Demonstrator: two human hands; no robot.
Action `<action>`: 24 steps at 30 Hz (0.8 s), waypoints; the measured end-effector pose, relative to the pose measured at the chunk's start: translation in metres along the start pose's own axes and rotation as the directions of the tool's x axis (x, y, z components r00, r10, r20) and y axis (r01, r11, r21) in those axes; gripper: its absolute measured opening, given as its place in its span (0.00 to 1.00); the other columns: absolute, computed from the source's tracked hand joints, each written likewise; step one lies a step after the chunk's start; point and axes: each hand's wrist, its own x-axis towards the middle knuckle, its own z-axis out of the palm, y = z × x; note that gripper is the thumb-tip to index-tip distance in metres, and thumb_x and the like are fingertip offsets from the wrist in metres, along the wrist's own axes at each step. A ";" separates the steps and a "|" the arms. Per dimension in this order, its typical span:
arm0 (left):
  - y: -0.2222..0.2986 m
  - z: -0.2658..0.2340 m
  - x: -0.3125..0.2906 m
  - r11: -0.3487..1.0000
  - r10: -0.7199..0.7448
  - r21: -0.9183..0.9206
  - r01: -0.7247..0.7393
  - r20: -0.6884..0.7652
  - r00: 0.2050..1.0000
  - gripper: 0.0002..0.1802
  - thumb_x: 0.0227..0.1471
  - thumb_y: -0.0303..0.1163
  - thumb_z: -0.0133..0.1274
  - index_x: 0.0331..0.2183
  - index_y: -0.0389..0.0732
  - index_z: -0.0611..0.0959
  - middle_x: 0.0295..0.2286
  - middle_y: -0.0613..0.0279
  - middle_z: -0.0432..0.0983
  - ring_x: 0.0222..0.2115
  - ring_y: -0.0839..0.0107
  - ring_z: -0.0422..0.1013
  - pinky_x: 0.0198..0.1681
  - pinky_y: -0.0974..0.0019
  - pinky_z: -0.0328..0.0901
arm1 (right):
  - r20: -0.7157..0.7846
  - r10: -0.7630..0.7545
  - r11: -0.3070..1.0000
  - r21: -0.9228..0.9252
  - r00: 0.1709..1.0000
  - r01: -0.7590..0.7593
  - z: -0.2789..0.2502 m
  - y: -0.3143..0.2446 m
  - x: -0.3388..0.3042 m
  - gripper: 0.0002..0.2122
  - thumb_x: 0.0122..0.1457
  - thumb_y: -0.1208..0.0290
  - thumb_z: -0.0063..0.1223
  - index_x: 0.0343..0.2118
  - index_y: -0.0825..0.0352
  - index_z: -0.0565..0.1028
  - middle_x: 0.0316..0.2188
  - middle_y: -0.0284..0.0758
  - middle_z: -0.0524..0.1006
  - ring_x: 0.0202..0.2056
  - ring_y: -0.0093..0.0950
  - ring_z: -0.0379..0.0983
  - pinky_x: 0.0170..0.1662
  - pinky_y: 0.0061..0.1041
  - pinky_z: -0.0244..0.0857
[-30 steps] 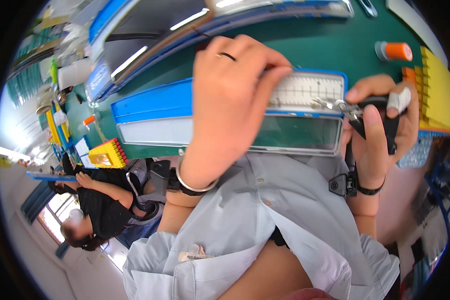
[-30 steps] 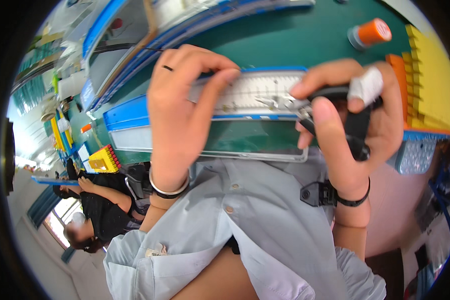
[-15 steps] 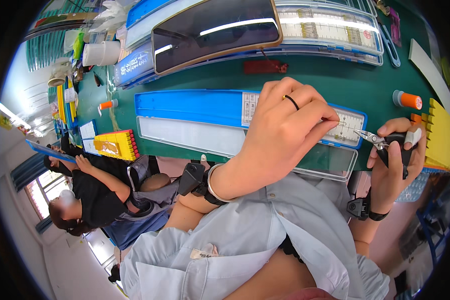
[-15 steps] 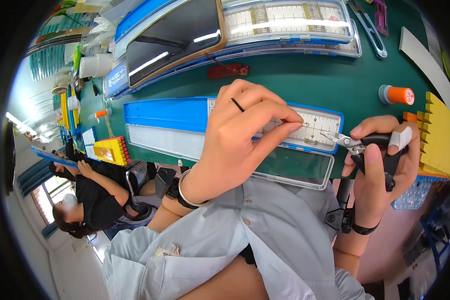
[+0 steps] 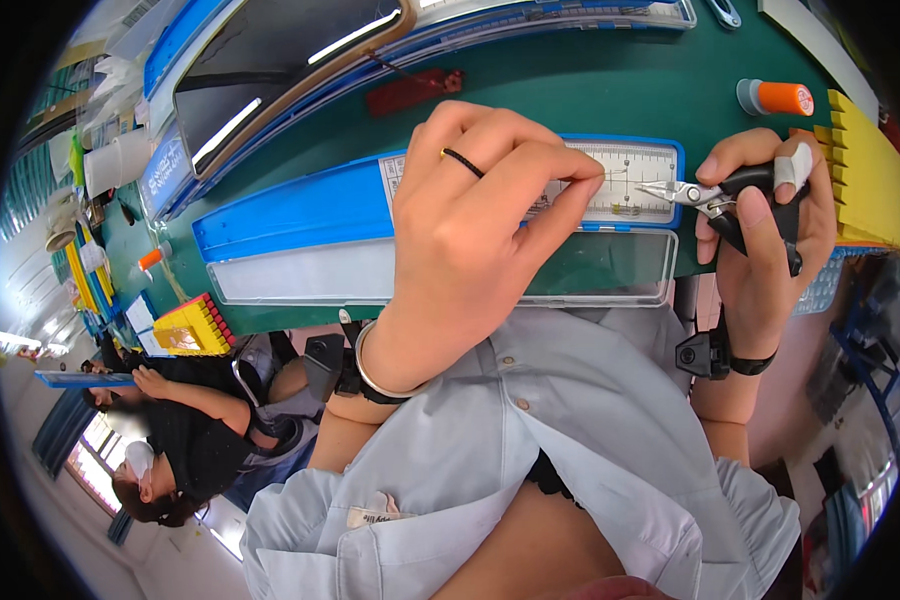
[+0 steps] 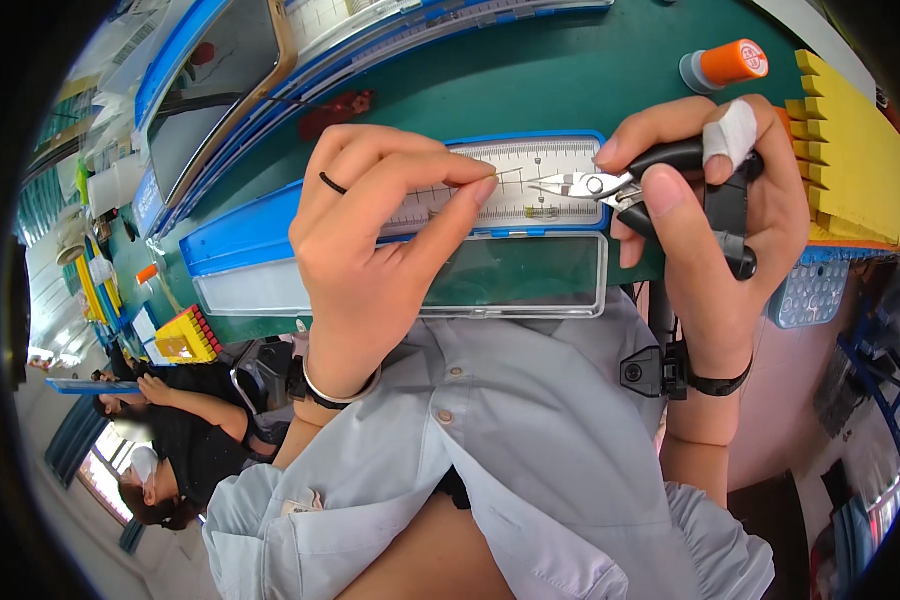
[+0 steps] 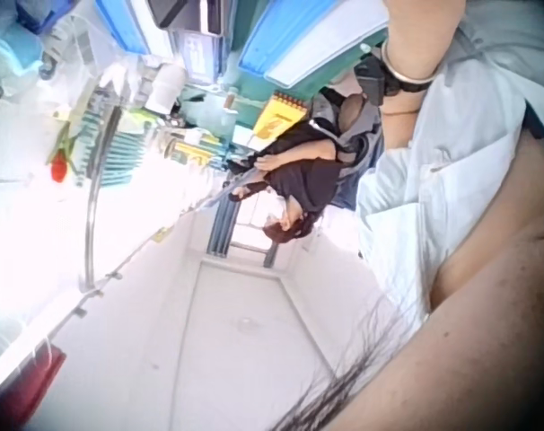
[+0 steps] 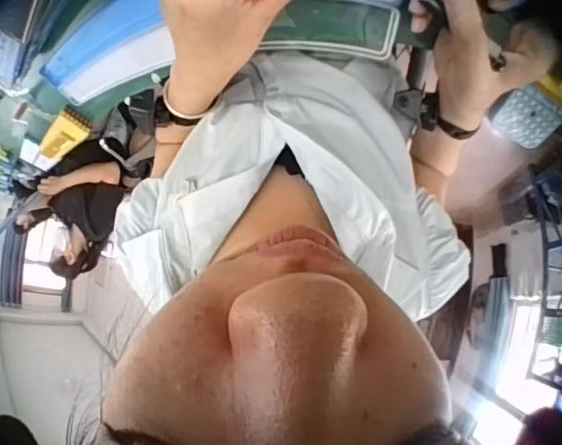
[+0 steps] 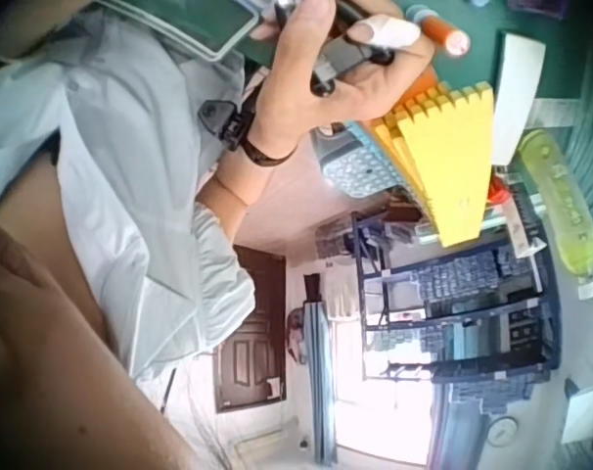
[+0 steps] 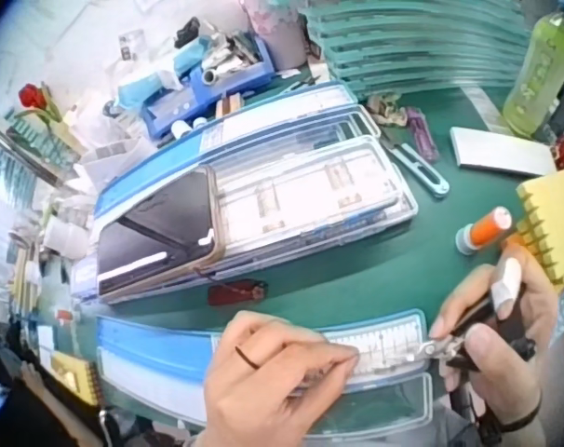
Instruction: The worker is measuring and cutting small electronic or mechanical components using micro-nippers and a precise ruler at a workstation.
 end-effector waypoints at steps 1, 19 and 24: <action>-0.001 0.000 0.000 1.000 0.001 -0.002 -0.001 -0.002 1.000 0.10 0.38 0.19 0.69 0.28 0.39 0.87 0.27 0.65 0.79 0.32 0.65 0.71 0.35 0.65 0.65 | 0.002 -0.008 1.000 0.002 1.000 0.008 0.000 0.000 0.000 0.12 0.59 0.82 0.51 0.35 0.64 0.58 0.36 0.52 0.79 0.22 0.19 0.71 0.23 0.14 0.69; -0.005 0.004 -0.003 0.998 0.048 -0.036 -0.048 0.004 0.999 0.11 0.36 0.18 0.68 0.27 0.39 0.86 0.27 0.65 0.80 0.32 0.66 0.71 0.34 0.66 0.66 | 0.024 -0.064 0.979 -0.190 0.998 0.068 -0.001 0.002 -0.007 0.11 0.61 0.78 0.52 0.32 0.64 0.58 0.36 0.54 0.77 0.23 0.21 0.68 0.21 0.15 0.66; -0.005 0.006 -0.005 0.999 0.031 -0.037 -0.031 0.014 0.999 0.11 0.36 0.18 0.67 0.27 0.40 0.87 0.27 0.65 0.80 0.32 0.66 0.71 0.34 0.66 0.66 | 0.015 -0.053 0.980 -0.189 0.998 0.055 0.002 0.000 -0.005 0.12 0.61 0.78 0.52 0.32 0.64 0.58 0.35 0.53 0.77 0.23 0.21 0.68 0.20 0.15 0.66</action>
